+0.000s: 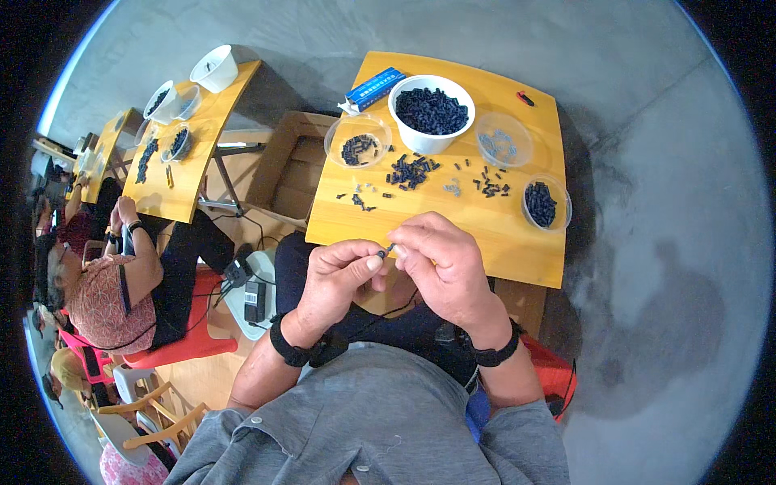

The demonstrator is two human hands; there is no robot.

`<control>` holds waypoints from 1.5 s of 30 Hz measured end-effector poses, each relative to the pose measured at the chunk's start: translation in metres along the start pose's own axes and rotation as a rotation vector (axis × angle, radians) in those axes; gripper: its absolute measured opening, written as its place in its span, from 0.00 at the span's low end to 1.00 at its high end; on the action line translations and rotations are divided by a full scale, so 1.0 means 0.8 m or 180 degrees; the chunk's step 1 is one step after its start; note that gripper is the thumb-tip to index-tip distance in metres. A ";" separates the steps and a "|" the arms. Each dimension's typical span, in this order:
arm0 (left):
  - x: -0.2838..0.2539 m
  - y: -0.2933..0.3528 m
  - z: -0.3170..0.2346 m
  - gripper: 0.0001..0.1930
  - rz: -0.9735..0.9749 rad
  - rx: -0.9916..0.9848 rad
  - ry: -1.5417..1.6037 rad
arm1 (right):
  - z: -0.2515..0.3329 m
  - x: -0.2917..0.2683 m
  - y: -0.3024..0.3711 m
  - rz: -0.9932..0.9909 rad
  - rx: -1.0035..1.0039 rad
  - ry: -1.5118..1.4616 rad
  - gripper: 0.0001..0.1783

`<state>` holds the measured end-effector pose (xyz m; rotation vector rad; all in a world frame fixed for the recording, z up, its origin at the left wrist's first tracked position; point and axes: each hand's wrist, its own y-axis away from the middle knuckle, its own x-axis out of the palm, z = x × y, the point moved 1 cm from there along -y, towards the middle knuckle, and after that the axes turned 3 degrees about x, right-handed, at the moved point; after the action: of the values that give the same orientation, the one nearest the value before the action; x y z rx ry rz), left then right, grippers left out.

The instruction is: Assembling small black plastic parts by inserting small yellow components.

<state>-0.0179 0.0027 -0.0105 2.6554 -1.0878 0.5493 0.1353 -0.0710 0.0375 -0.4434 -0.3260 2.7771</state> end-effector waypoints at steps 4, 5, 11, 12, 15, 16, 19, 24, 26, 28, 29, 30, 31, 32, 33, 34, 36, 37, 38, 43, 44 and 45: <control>0.000 -0.002 0.000 0.06 0.0030 -0.0076 0.0007 | -0.002 0.002 -0.002 0.0024 -0.0253 0.0259 0.10; 0.000 -0.002 0.000 0.06 0.0028 -0.0080 0.0008 | -0.003 0.002 -0.002 0.0014 -0.0267 0.0287 0.11; -0.003 -0.005 0.000 0.05 0.0109 0.0040 -0.0031 | -0.005 0.004 -0.005 0.0079 -0.0225 0.0325 0.10; -0.002 -0.005 0.000 0.05 0.0114 0.0017 -0.0044 | -0.005 0.004 -0.006 0.0079 -0.0221 0.0323 0.10; -0.001 -0.008 0.001 0.05 0.0113 0.0003 -0.0041 | -0.006 0.003 -0.008 0.0134 -0.0276 0.0379 0.09; -0.001 -0.008 0.002 0.06 0.0110 0.0017 -0.0025 | -0.007 0.003 -0.008 0.0150 -0.0244 0.0384 0.09; -0.003 -0.010 0.004 0.06 0.0135 0.0053 -0.0046 | -0.009 0.002 -0.009 0.0199 -0.0230 0.0408 0.09; -0.001 -0.012 0.002 0.05 0.0062 -0.0006 -0.0230 | -0.004 -0.003 -0.017 0.0322 -0.0365 0.0595 0.07; -0.001 -0.013 0.001 0.05 0.0008 -0.0012 -0.0302 | -0.002 -0.003 -0.021 0.0400 -0.0288 0.0646 0.05; 0.001 -0.014 0.000 0.04 -0.0030 0.0073 -0.0450 | 0.000 -0.006 -0.025 0.0465 -0.0118 0.0641 0.04; 0.001 -0.015 0.001 0.04 -0.0023 0.0065 -0.0449 | 0.000 -0.008 -0.027 0.0538 0.0043 0.0632 0.03; 0.000 -0.016 0.002 0.05 -0.0010 0.0111 -0.0535 | -0.001 -0.009 -0.029 0.0537 0.0050 0.0627 0.03; -0.001 -0.016 0.003 0.05 0.0002 0.0159 -0.0621 | -0.002 -0.010 -0.032 0.0646 0.0067 0.0702 0.04; -0.001 -0.017 0.004 0.05 0.0001 0.0151 -0.0622 | -0.003 -0.011 -0.033 0.0756 0.0084 0.0776 0.05; -0.001 -0.018 0.004 0.05 0.0003 0.0163 -0.0689 | -0.003 -0.011 -0.035 0.0753 0.0092 0.0774 0.05; 0.000 -0.018 0.004 0.04 0.0005 0.0177 -0.0756 | -0.003 -0.011 -0.037 0.0780 0.0090 0.0843 0.05; 0.001 -0.020 0.004 0.05 -0.0010 0.0139 -0.0701 | -0.001 -0.011 -0.038 0.0809 0.0091 0.0910 0.05; 0.002 -0.020 0.003 0.05 -0.0026 0.0110 -0.0645 | 0.000 -0.010 -0.037 0.0816 0.0106 0.0986 0.05; 0.003 -0.021 0.001 0.05 -0.0025 0.0110 -0.0643 | 0.001 -0.010 -0.038 0.0823 0.0120 0.1066 0.05; 0.013 -0.022 -0.007 0.05 -0.0196 -0.0399 -0.0516 | 0.000 -0.009 -0.041 0.0916 -0.0002 0.1305 0.04; 0.011 -0.022 -0.007 0.05 -0.0211 -0.0490 -0.0535 | -0.005 -0.008 -0.042 0.0934 -0.0007 0.1214 0.04; 0.010 -0.022 -0.006 0.05 -0.0157 -0.0470 -0.0512 | -0.008 -0.007 -0.042 0.0902 -0.0004 0.1267 0.04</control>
<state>-0.0012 0.0119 -0.0042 2.6244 -1.0572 0.2391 0.1513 -0.0407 0.0424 -1.0970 -0.1805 2.8602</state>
